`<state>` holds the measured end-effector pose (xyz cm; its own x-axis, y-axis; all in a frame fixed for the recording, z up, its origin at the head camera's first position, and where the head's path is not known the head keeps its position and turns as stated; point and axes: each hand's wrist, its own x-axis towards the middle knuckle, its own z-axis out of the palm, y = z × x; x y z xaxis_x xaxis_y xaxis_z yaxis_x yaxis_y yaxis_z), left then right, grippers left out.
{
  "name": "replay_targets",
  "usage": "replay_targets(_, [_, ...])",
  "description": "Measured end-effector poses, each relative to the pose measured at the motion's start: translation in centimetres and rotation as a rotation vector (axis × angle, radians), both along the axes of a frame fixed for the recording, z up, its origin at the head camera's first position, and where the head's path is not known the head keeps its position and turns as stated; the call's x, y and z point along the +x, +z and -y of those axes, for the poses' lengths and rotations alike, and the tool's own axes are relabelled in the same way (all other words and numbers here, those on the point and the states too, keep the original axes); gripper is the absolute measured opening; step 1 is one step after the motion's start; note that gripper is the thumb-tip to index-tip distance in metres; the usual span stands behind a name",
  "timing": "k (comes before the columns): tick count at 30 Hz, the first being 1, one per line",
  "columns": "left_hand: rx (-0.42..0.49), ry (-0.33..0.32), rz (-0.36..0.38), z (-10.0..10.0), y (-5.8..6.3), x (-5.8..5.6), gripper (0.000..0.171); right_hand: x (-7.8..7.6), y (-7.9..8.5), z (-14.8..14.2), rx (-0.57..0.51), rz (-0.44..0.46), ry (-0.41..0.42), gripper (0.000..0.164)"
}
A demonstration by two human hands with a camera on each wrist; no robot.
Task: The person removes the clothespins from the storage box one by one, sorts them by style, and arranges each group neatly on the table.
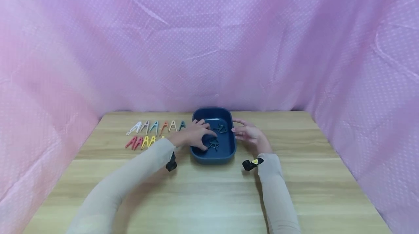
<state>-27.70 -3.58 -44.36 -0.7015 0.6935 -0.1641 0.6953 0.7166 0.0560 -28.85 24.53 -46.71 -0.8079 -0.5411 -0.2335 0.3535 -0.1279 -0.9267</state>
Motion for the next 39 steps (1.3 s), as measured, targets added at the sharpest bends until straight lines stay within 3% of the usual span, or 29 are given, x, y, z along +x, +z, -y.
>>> replay_targets(8, [0.037, 0.011, 0.010, 0.1, -0.3, -0.5, 0.057, 0.0, 0.7, 0.0, -0.037, 0.037, 0.007, 0.063])
replay_targets(15, [0.060, 0.038, 0.013, -0.2, 0.6, -0.7, 0.058, -0.3, 1.8, -0.3, 0.006, 0.010, 0.001, 0.067])
replay_targets(26, [0.128, 0.069, 0.058, 0.6, 0.2, -0.1, 0.058, 0.4, 1.0, 0.6, -0.001, 0.033, -0.003, 0.065])
replay_targets(32, [0.184, 0.096, 0.050, 0.7, 1.0, -0.1, 0.060, 0.1, 1.2, 0.5, -0.012, 0.021, -0.015, 0.066])
replay_targets(39, [0.238, 0.119, 0.052, 0.9, 0.6, 0.2, 0.061, 0.4, 0.7, 0.4, -0.035, 0.045, -0.001, 0.065])
